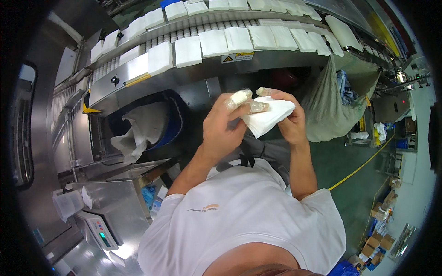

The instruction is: The person takes packaged items from a conveyor belt, wipes them with a cloth, and places them into a large bag.

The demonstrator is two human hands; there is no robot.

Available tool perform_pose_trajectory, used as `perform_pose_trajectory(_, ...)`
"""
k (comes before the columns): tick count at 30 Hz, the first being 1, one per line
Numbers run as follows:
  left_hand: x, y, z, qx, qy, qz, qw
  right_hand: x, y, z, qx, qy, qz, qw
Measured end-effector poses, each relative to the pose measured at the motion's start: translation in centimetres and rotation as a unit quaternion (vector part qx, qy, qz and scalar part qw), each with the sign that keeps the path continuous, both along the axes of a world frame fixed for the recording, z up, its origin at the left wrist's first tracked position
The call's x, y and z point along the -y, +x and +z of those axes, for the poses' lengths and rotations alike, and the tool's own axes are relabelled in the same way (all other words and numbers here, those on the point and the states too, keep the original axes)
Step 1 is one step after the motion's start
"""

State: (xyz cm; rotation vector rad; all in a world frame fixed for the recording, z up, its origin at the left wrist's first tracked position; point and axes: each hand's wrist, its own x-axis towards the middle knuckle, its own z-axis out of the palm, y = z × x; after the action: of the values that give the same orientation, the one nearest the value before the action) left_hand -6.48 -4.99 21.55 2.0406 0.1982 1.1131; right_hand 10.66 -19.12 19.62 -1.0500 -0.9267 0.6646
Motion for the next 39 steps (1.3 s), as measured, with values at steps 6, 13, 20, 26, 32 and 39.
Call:
perform_pose_trajectory(6, 0.4, 1.1, -0.5, 0.096, -0.111, -0.025, 0.989, -1.0, 1.4, 0.8, 0.079, 0.109, 0.013, 0.991)
perform_pose_trajectory(13, -0.7, -0.5, -0.7, 0.042, 0.039, 0.039, 0.998, -2.8, 1.3, 1.9, 0.178, 0.112, 0.01, 0.978)
perform_pose_trajectory(20, -1.2, -5.6, -5.0, -0.038, -0.136, 0.075, 0.987, -3.0, -1.4, -2.6, 0.172, -0.31, 0.137, 0.925)
perform_pose_trajectory(26, -8.2, -18.0, -18.7, 0.099, -0.307, 0.619, 0.716, -1.3, -2.7, -6.7, 0.219, -0.352, 0.255, 0.874)
perform_pose_trajectory(32, -20.1, -25.9, -29.3, 0.017, -0.261, 0.827, 0.497, -1.5, -2.0, -7.1, 0.333, -0.312, 0.241, 0.857)
perform_pose_trajectory(39, -26.3, -34.8, -39.3, -0.337, -0.331, 0.637, 0.609, 1.8, 1.3, -6.0, 0.334, -0.344, 0.183, 0.858)
